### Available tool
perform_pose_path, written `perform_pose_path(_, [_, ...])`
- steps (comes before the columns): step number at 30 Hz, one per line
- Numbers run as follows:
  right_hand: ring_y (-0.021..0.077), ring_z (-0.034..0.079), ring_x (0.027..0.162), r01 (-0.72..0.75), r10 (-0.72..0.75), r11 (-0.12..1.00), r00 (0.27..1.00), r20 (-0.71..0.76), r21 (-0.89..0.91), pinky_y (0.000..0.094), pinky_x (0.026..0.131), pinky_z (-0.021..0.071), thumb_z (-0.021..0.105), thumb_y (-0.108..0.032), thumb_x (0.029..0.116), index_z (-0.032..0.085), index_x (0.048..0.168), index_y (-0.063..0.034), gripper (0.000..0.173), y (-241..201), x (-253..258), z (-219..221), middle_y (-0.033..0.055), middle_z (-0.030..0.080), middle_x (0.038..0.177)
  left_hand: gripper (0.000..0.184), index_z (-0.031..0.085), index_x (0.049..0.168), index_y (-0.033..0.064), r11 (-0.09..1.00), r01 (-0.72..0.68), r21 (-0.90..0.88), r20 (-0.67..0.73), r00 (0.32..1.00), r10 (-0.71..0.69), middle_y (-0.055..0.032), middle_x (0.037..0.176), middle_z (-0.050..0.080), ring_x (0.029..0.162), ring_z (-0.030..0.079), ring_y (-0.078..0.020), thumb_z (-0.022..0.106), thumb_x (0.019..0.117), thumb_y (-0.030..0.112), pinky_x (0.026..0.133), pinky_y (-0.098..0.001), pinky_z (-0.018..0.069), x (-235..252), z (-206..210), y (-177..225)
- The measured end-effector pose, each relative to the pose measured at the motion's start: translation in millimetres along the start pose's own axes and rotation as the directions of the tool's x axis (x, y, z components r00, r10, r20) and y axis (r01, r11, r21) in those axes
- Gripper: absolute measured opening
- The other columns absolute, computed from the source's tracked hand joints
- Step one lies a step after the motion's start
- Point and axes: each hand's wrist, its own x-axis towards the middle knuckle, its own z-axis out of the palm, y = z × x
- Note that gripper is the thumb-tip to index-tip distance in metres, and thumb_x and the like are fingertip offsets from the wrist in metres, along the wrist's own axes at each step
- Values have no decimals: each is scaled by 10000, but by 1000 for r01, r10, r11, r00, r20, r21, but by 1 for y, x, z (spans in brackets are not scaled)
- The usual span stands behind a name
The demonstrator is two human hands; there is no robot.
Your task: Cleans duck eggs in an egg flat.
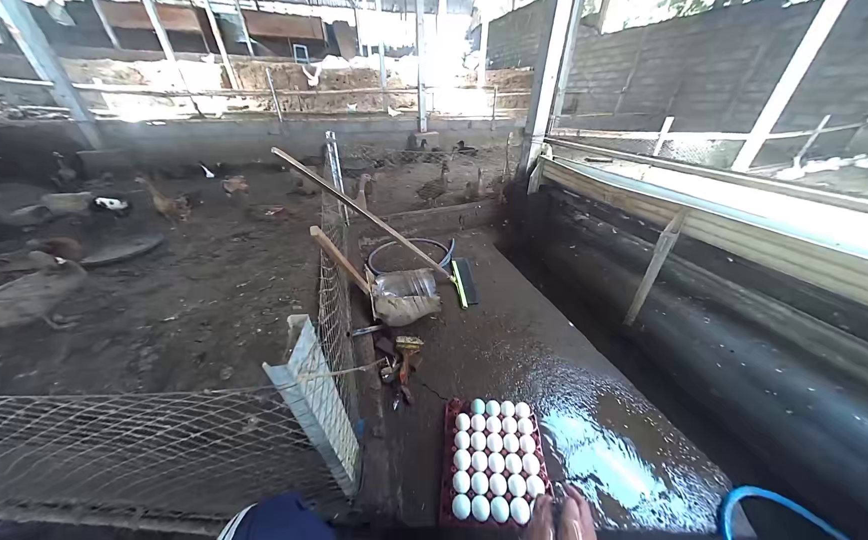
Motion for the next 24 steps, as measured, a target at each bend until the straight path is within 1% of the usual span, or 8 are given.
perform_pose_path(3, [371,515,1357,63,-62,997,998,-17,49,512,1153,395,379,-150,1073,501,1432,87,447,0,-8,1,298,529,1445,574,429,1481,-47,1000,9,2,28,1000,-9,-251,1463,501,1353,494,-296,170,1127,323,1151,-464,381,-19,-4,18])
perform_pose_path(5, [373,535,1305,-69,72,992,997,-30,106,544,1089,432,393,-196,1088,443,1472,47,457,-1,6,0,289,525,1429,542,567,1253,-23,1000,19,3,-20,1000,-19,-178,1144,621,1044,593,-232,196,1112,345,901,-425,498,-12,0,14])
perform_pose_path(10, [325,484,1390,31,-33,997,999,22,68,475,1162,391,374,-160,1073,454,1470,68,465,-13,-18,-1,261,479,1505,534,462,1442,-61,996,89,-30,-16,996,-90,-249,1390,552,1264,552,-272,206,1137,294,1102,-436,425,-28,-3,35])
perform_pose_path(12, [280,546,1289,-198,192,959,980,50,205,458,1072,459,394,-168,1081,433,1474,29,441,-13,5,-6,229,528,1436,517,539,1338,1,987,159,39,22,987,-160,-146,1094,626,887,596,-176,208,1129,339,776,-359,517,-23,-5,39])
perform_pose_path(14, [234,640,910,-417,413,826,906,96,379,437,785,551,393,-233,1085,567,1245,-3,330,-12,18,-8,166,637,1058,424,483,1338,72,986,167,-9,107,980,-166,-40,894,539,582,451,-89,243,1120,345,501,-261,405,-19,-5,37])
perform_pose_path(17, [234,633,834,-399,400,799,911,98,451,429,706,543,313,-301,1114,567,1300,-38,411,-17,8,-10,150,642,1025,385,428,1411,101,993,119,-4,79,990,-118,-60,1093,574,755,541,-74,341,1108,323,620,-256,471,-15,-9,35])
perform_pose_path(20, [246,588,1229,-72,70,984,997,18,165,437,1030,483,265,-162,1085,550,1400,19,462,-22,-13,-5,201,599,1365,516,393,1522,20,994,105,-33,59,993,-103,-173,1566,411,1404,441,-220,217,1132,308,1157,-424,367,-17,-10,36])
perform_pose_path(24, [280,583,1199,-192,205,959,978,-44,209,474,1002,484,392,-191,1089,515,1402,4,389,-20,5,-5,213,596,1323,506,574,1300,33,987,137,87,-35,990,-134,-108,1097,630,920,599,-140,215,1125,343,755,-312,506,-21,1,39])
